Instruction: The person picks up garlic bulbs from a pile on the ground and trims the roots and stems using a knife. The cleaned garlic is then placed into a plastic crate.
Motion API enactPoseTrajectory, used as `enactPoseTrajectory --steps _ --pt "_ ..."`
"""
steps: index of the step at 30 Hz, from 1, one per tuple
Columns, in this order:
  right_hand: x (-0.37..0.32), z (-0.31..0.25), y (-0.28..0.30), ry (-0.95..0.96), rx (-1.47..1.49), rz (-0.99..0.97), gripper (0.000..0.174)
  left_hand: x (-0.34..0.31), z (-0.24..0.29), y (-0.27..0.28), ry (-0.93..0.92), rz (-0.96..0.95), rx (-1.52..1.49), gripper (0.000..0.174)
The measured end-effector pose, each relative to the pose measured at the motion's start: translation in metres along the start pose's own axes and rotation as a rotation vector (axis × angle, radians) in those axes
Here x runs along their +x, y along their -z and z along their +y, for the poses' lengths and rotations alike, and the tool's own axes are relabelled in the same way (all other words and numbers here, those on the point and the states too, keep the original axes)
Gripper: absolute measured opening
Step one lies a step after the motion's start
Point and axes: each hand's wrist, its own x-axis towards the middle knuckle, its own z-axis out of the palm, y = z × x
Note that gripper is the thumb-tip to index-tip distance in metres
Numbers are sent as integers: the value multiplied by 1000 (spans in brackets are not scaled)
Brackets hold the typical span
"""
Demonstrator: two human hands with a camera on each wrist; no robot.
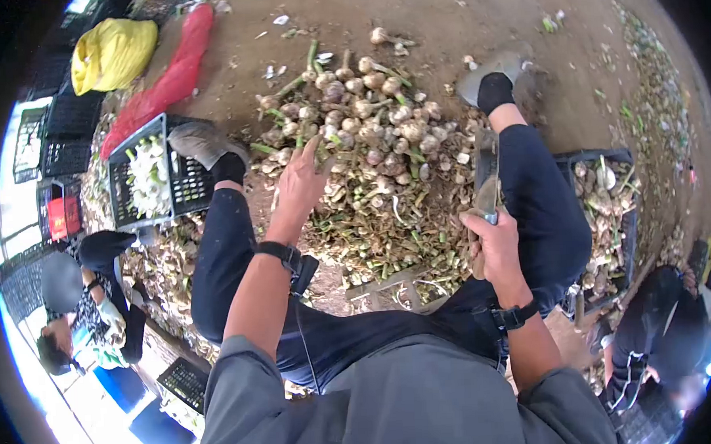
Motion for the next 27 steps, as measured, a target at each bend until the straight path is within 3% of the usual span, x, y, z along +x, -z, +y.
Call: enactPoseTrajectory --steps 3,5,6,9,10,11,14,15,17,18,19,21,23,25,27 --pt "-1 -7 14 -8 35 48 11 11 -20 -30 -28 -121 48 41" --pt "0 -11 22 -1 52 67 12 9 -6 -22 364 -287 -112 36" --pt "2 -10 29 -21 29 79 16 -3 -43 -46 189 -161 -82 39" --pt "5 -13 34 7 101 113 16 -14 -32 -33 301 -73 -183 42" --pt "4 -16 34 8 79 111 16 -12 -29 -26 192 -51 -3 57" --pt "3 -17 34 10 78 104 16 -11 -22 -24 196 -46 -1 57" --pt "-1 -20 32 18 104 84 15 6 -13 -30 315 -84 -519 86" --pt "-5 -20 31 15 90 72 14 8 -16 -43 210 35 -431 72" --pt "-12 -23 29 21 87 67 13 20 -48 -73 395 -162 -588 56" --pt "-16 -25 27 19 70 54 13 21 -53 -80 444 -199 -539 39" --pt "-19 -25 26 15 52 40 13 20 -44 -74 436 -198 -537 39" --pt "-18 -19 24 30 49 34 13 11 -11 -48 608 -114 -721 33" --pt "-16 -14 13 -15 120 15 12 -3 6 -27 620 -98 -846 29" --pt "-6 7 0 -28 176 -81 13 -28 19 -5 649 -16 -1280 27" --pt "0 20 -22 -37 160 -126 16 -49 53 36 685 -152 -1406 25"
